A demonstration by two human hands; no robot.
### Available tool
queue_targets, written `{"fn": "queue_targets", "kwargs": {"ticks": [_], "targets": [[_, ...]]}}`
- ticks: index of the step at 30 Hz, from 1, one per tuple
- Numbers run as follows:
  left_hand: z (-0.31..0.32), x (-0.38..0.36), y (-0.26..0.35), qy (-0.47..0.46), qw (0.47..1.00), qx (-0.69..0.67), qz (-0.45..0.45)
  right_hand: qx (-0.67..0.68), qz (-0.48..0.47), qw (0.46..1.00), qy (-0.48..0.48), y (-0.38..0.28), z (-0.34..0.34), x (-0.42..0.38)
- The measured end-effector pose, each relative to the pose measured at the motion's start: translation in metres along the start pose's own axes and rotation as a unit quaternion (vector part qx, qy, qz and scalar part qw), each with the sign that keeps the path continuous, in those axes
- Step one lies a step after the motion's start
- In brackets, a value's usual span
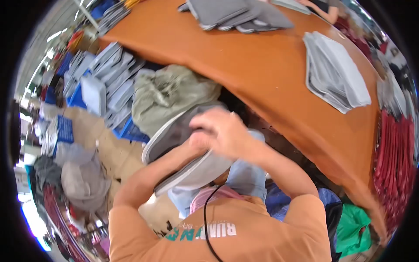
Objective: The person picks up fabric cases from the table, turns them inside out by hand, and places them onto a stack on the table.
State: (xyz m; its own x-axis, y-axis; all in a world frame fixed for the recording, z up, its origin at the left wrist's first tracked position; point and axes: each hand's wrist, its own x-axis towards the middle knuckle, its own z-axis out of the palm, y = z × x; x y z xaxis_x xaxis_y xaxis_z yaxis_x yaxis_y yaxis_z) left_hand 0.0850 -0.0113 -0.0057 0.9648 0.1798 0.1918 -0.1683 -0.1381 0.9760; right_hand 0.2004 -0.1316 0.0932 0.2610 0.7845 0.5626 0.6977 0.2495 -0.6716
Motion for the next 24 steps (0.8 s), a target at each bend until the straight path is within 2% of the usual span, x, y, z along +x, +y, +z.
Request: {"fn": "queue_targets", "kwargs": {"ticks": [2, 3, 4, 5, 7, 8, 9, 10, 11, 12, 14, 15, 16, 17, 19, 20, 21, 22, 24], "targets": [[-0.019, 0.005, 0.024, -0.195, 0.963, 0.007, -0.188, -0.117, -0.115, 0.985, -0.042, -0.029, 0.029, -0.028], [-0.021, 0.012, 0.038, -0.189, 0.963, 0.007, -0.192, -0.119, -0.104, 0.987, -0.041, -0.026, 0.027, -0.051], [-0.020, 0.020, 0.053, -0.214, 0.945, 0.154, -0.192, -0.123, -0.091, 0.987, -0.041, -0.015, 0.026, -0.080], [-0.016, 0.027, 0.065, -0.233, 0.907, 0.297, -0.185, -0.122, -0.093, 0.987, -0.044, -0.001, 0.029, -0.109], [-0.007, 0.031, 0.079, -0.256, 0.771, 0.561, -0.158, -0.162, -0.171, 0.971, -0.040, 0.024, 0.037, -0.156], [-0.004, 0.026, 0.079, -0.257, 0.772, 0.559, -0.156, -0.164, -0.169, 0.971, -0.041, 0.023, 0.039, -0.161], [-0.004, 0.021, 0.077, -0.164, 0.783, 0.600, 0.004, -0.157, -0.136, 0.978, -0.020, 0.024, 0.040, -0.162], [-0.004, 0.017, 0.074, -0.065, 0.766, 0.619, 0.163, -0.149, -0.103, 0.983, 0.002, 0.026, 0.041, -0.163], [-0.006, 0.014, 0.073, 0.036, 0.720, 0.617, 0.315, -0.139, -0.070, 0.987, 0.025, 0.027, 0.043, -0.163], [-0.008, 0.012, 0.071, 0.133, 0.649, 0.594, 0.456, -0.128, -0.036, 0.990, 0.048, 0.028, 0.046, -0.163], [-0.002, 0.012, 0.109, 0.288, 0.605, 0.721, 0.176, -0.012, 0.103, 0.983, 0.150, 0.020, 0.051, -0.166], [-0.012, 0.019, 0.096, 0.359, 0.595, 0.701, 0.160, -0.027, 0.101, 0.981, 0.160, 0.016, 0.051, -0.160], [-0.013, 0.016, 0.091, 0.324, 0.672, 0.664, 0.041, 0.019, 0.233, 0.944, 0.232, 0.010, 0.048, -0.152], [-0.008, 0.007, 0.087, 0.273, 0.734, 0.616, -0.081, 0.070, 0.357, 0.881, 0.303, 0.006, 0.045, -0.147], [0.005, -0.012, 0.082, 0.269, 0.787, 0.548, -0.087, 0.042, 0.379, 0.846, 0.374, 0.015, 0.041, -0.129], [0.020, -0.022, 0.083, 0.280, 0.818, 0.481, -0.148, 0.046, 0.379, 0.844, 0.376, 0.024, 0.035, -0.118], [0.030, -0.034, 0.081, 0.292, 0.855, 0.398, -0.158, -0.176, 0.243, 0.863, 0.405, 0.033, 0.032, -0.102], [0.039, -0.050, 0.078, 0.306, 0.883, 0.312, -0.170, -0.383, 0.090, 0.825, 0.406, 0.040, 0.032, -0.089], [0.058, -0.073, 0.072, 0.368, 0.899, 0.193, -0.136, -0.487, 0.089, 0.767, 0.408, 0.046, 0.025, -0.063]]}}
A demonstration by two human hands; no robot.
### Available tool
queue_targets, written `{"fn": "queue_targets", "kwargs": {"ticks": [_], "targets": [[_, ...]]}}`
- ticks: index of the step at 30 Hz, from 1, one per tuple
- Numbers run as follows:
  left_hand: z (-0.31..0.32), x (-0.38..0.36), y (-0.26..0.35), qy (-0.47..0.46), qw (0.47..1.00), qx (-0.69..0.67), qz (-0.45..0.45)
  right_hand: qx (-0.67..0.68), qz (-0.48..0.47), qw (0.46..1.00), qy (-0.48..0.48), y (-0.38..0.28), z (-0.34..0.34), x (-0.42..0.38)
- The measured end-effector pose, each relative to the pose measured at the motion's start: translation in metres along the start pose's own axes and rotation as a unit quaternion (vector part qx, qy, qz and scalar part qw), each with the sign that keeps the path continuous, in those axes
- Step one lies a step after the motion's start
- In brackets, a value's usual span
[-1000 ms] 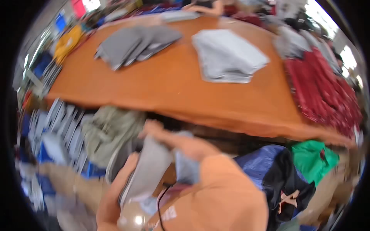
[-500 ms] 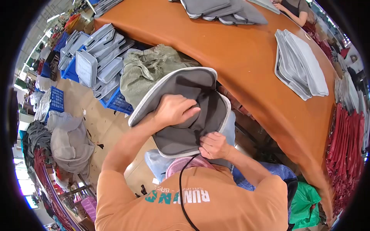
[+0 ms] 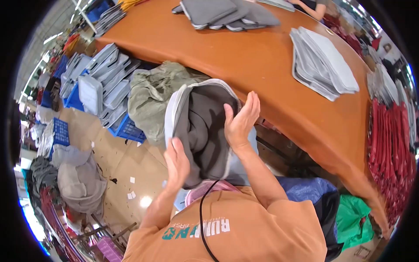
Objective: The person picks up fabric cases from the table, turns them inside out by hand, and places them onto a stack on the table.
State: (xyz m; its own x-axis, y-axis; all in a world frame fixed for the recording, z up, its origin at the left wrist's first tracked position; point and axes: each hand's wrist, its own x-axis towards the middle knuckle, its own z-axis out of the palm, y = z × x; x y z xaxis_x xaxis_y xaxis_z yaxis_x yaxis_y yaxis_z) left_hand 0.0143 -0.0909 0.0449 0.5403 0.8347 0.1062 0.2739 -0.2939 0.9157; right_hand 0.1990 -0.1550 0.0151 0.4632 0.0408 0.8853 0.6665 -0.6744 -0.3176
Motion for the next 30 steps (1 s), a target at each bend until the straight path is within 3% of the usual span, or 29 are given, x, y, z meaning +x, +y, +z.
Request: {"fn": "queue_targets", "kwargs": {"ticks": [1, 2, 3, 6, 8, 11, 15, 18, 23, 24, 26, 28, 30], "targets": [[0.004, -0.005, -0.006, 0.011, 1.000, 0.003, -0.008, 0.011, -0.003, 1.000, -0.007, -0.004, 0.007, 0.006], [0.006, -0.013, -0.016, 0.034, 0.998, -0.026, -0.044, 0.073, 0.051, 0.980, -0.176, -0.008, 0.011, 0.005], [0.005, -0.017, -0.023, 0.058, 0.994, -0.057, -0.078, 0.129, 0.101, 0.927, -0.339, -0.011, 0.018, 0.003], [-0.011, 0.005, -0.031, 0.116, 0.970, -0.148, -0.154, 0.112, 0.100, 0.879, -0.452, 0.008, 0.067, -0.007], [-0.029, 0.034, -0.050, 0.167, 0.914, -0.280, -0.242, 0.084, 0.103, 0.826, -0.547, 0.027, 0.103, -0.026], [-0.031, 0.046, -0.133, 0.173, 0.917, -0.237, -0.272, 0.164, 0.109, 0.797, -0.571, 0.054, 0.124, -0.107], [-0.003, 0.038, -0.198, 0.157, 0.948, -0.097, -0.258, 0.421, 0.202, 0.624, -0.627, 0.062, 0.143, -0.210], [-0.014, 0.056, -0.234, 0.128, 0.967, 0.003, -0.219, 0.443, 0.268, 0.561, -0.647, 0.031, 0.138, -0.171], [-0.071, 0.075, -0.175, 0.152, 0.977, 0.008, -0.152, 0.398, 0.485, 0.375, -0.682, 0.008, 0.165, -0.099], [-0.076, 0.077, -0.158, 0.168, 0.978, -0.017, -0.126, 0.393, 0.488, 0.377, -0.682, 0.004, 0.156, -0.091], [-0.082, 0.072, -0.139, 0.182, 0.976, -0.040, -0.109, 0.414, 0.412, 0.544, -0.602, -0.029, 0.135, -0.084], [-0.085, 0.058, -0.139, 0.201, 0.979, 0.007, -0.018, 0.423, 0.315, 0.685, -0.502, -0.053, 0.127, -0.090], [-0.072, 0.037, -0.207, 0.184, 0.977, 0.090, 0.052, 0.395, 0.317, 0.687, -0.521, -0.033, 0.137, -0.133]]}}
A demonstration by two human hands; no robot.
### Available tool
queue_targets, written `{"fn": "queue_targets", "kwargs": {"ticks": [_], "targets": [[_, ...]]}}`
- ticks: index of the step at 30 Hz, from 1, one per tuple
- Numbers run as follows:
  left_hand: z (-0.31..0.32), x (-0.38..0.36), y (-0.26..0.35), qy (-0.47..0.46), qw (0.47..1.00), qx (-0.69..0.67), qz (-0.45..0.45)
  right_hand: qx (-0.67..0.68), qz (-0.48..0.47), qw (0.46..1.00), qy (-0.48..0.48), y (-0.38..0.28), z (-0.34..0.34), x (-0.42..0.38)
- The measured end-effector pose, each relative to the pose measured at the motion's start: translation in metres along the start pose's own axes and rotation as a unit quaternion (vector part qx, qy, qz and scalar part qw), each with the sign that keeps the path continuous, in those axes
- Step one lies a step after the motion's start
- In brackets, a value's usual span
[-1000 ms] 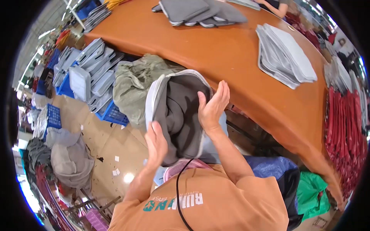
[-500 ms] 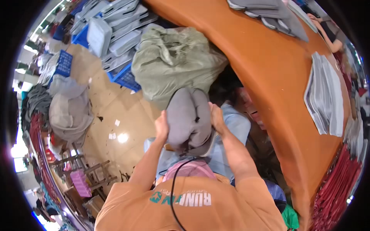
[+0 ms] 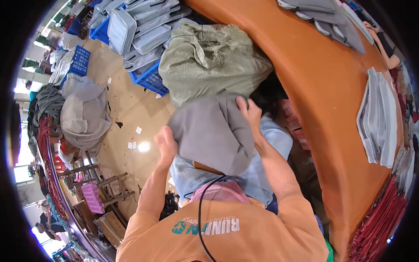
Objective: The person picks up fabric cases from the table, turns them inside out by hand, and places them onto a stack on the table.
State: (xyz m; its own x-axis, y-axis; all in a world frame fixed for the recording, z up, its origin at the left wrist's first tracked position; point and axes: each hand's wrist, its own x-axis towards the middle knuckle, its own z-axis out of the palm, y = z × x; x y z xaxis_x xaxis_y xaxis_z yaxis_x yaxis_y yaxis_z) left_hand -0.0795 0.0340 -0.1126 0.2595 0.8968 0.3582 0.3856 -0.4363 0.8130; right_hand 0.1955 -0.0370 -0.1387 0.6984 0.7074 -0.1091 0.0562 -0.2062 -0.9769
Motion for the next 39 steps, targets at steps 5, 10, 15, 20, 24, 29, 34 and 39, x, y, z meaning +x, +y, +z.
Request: {"fn": "queue_targets", "kwargs": {"ticks": [5, 10, 15, 20, 24, 29, 34, 39], "targets": [[0.065, -0.056, -0.103, 0.060, 0.921, 0.277, 0.266, -0.086, 0.056, 0.995, -0.010, 0.067, -0.013, -0.042], [0.001, -0.009, -0.044, -0.032, 0.975, 0.109, 0.193, -0.059, -0.010, 0.997, 0.041, 0.002, -0.044, -0.030], [0.014, -0.019, -0.047, -0.158, 0.986, 0.059, 0.014, 0.026, -0.058, 0.996, 0.063, 0.027, -0.027, -0.049], [0.062, -0.023, -0.070, -0.180, 0.973, 0.126, 0.064, -0.102, -0.015, 0.995, 0.014, 0.058, -0.039, -0.027], [0.049, 0.009, -0.011, -0.155, 0.986, 0.049, -0.021, -0.041, 0.021, 0.999, 0.026, 0.009, -0.046, -0.008], [0.023, -0.024, 0.166, -0.178, 0.971, -0.044, 0.155, -0.123, 0.064, 0.990, 0.010, -0.023, -0.024, -0.011], [0.049, -0.012, 0.145, -0.246, 0.962, 0.003, 0.117, -0.155, 0.095, 0.982, -0.042, 0.028, -0.012, 0.009], [0.035, -0.013, 0.118, -0.347, 0.933, -0.049, 0.085, -0.132, 0.047, 0.988, 0.061, 0.024, -0.035, -0.012]]}}
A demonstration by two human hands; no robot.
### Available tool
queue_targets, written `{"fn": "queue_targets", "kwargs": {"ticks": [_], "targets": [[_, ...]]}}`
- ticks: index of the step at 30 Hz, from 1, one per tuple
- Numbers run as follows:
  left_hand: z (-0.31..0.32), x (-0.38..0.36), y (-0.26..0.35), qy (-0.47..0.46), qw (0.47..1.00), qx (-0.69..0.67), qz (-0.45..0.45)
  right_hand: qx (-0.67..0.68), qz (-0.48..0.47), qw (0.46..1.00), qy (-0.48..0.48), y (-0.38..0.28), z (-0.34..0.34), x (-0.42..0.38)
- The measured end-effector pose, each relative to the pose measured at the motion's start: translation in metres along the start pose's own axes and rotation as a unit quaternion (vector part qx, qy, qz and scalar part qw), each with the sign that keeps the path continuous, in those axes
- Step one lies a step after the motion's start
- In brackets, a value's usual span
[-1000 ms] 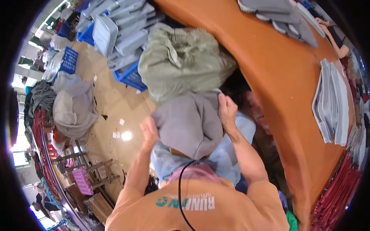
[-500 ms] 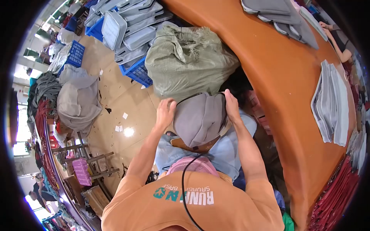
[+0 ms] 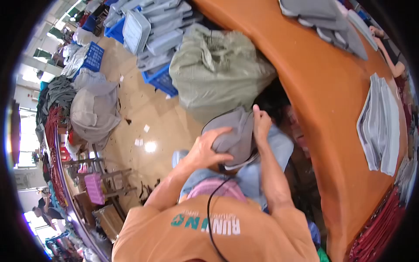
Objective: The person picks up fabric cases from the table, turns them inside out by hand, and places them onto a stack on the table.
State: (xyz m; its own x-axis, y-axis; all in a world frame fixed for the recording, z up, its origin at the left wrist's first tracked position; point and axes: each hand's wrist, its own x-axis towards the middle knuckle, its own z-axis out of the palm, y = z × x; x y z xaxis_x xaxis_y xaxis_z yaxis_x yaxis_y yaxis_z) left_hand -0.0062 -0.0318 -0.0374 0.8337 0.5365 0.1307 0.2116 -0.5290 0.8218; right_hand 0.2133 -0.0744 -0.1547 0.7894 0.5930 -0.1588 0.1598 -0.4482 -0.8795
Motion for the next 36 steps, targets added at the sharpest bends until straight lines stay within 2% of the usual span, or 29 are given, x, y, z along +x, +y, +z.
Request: {"fn": "queue_targets", "kwargs": {"ticks": [1, 2, 3, 4, 6, 7, 8, 9, 10, 11, 12, 14, 16, 17, 19, 20, 21, 22, 23, 24, 26, 27, 29, 31, 34, 36], "targets": [[0.002, -0.002, 0.000, -0.008, 0.999, -0.021, -0.024, 0.023, 0.004, 1.000, -0.010, 0.014, -0.006, -0.007], [-0.003, 0.002, -0.004, 0.007, 1.000, -0.006, -0.016, -0.018, -0.013, 1.000, -0.004, 0.016, -0.009, -0.010], [-0.008, -0.004, -0.004, 0.034, 0.999, -0.004, 0.027, -0.006, -0.038, 0.999, -0.018, 0.013, -0.013, -0.011], [-0.011, -0.021, -0.003, 0.065, 0.996, 0.002, 0.062, -0.057, -0.066, 0.996, 0.000, 0.006, -0.021, -0.011], [-0.014, -0.053, -0.028, 0.047, 0.994, 0.042, 0.094, -0.124, -0.158, 0.979, 0.041, -0.017, -0.041, -0.017], [-0.016, -0.065, -0.036, 0.040, 0.994, 0.039, 0.092, -0.026, -0.091, 0.994, 0.054, -0.046, -0.046, -0.030], [-0.010, -0.069, -0.045, 0.064, 0.993, 0.038, 0.092, 0.040, -0.176, 0.984, 0.000, -0.071, -0.060, -0.046], [-0.007, -0.072, -0.051, 0.081, 0.992, 0.029, 0.094, 0.038, -0.337, 0.937, -0.080, -0.110, -0.076, -0.064], [-0.012, -0.078, -0.050, 0.099, 0.990, 0.046, 0.089, 0.000, -0.430, 0.894, -0.123, -0.142, -0.078, -0.083], [-0.014, -0.082, -0.049, 0.096, 0.992, 0.035, 0.074, -0.044, -0.517, 0.840, -0.156, -0.162, -0.074, -0.098], [-0.014, -0.081, -0.047, 0.091, 0.994, 0.018, 0.062, -0.042, -0.530, 0.832, -0.161, -0.167, -0.067, -0.104], [-0.011, -0.065, -0.037, 0.074, 0.996, -0.028, 0.042, -0.130, -0.520, 0.818, -0.207, -0.168, -0.069, -0.102], [-0.028, -0.046, -0.008, 0.150, 0.985, -0.020, 0.087, -0.088, -0.432, 0.888, -0.134, -0.168, -0.082, -0.089], [-0.040, -0.030, 0.014, 0.147, 0.985, -0.026, 0.087, -0.093, -0.427, 0.889, -0.133, -0.178, -0.087, -0.086], [-0.054, 0.003, 0.048, 0.247, 0.954, 0.011, 0.170, 0.014, -0.315, 0.943, 0.108, -0.194, -0.098, -0.080], [-0.053, 0.015, 0.047, 0.255, 0.950, 0.081, 0.163, 0.029, -0.240, 0.963, 0.117, -0.183, -0.107, -0.061], [-0.048, 0.024, 0.045, 0.256, 0.942, 0.146, 0.159, 0.112, -0.128, 0.975, 0.141, -0.160, -0.105, -0.035], [-0.041, 0.026, 0.036, 0.227, 0.943, 0.186, 0.158, 0.097, -0.172, 0.972, 0.129, -0.125, -0.091, -0.026], [-0.031, 0.025, 0.027, 0.144, 0.977, 0.135, 0.074, 0.077, -0.212, 0.967, 0.119, -0.086, -0.089, -0.020], [-0.044, 0.023, 0.026, 0.049, 0.995, 0.090, -0.005, 0.059, -0.191, 0.968, 0.148, -0.088, -0.086, -0.019], [-0.062, 0.017, 0.033, 0.009, 0.991, 0.137, -0.005, 0.093, -0.147, 0.976, 0.133, -0.092, -0.077, -0.016], [-0.060, 0.009, 0.031, 0.097, 0.980, 0.155, 0.075, 0.114, -0.122, 0.978, 0.124, -0.094, -0.074, -0.014], [-0.068, 0.005, 0.036, 0.057, 0.979, 0.186, 0.054, 0.131, -0.085, 0.982, 0.108, -0.107, -0.084, -0.010], [-0.056, 0.003, 0.046, 0.037, 0.982, 0.178, 0.057, 0.140, -0.162, 0.962, 0.169, -0.127, -0.095, -0.016], [-0.050, 0.013, 0.050, 0.039, 0.971, 0.226, 0.069, 0.163, -0.122, 0.960, 0.193, -0.125, -0.123, -0.022], [-0.047, 0.016, 0.045, 0.023, 0.975, 0.216, 0.053, 0.170, -0.123, 0.951, 0.228, -0.097, -0.125, -0.020]]}}
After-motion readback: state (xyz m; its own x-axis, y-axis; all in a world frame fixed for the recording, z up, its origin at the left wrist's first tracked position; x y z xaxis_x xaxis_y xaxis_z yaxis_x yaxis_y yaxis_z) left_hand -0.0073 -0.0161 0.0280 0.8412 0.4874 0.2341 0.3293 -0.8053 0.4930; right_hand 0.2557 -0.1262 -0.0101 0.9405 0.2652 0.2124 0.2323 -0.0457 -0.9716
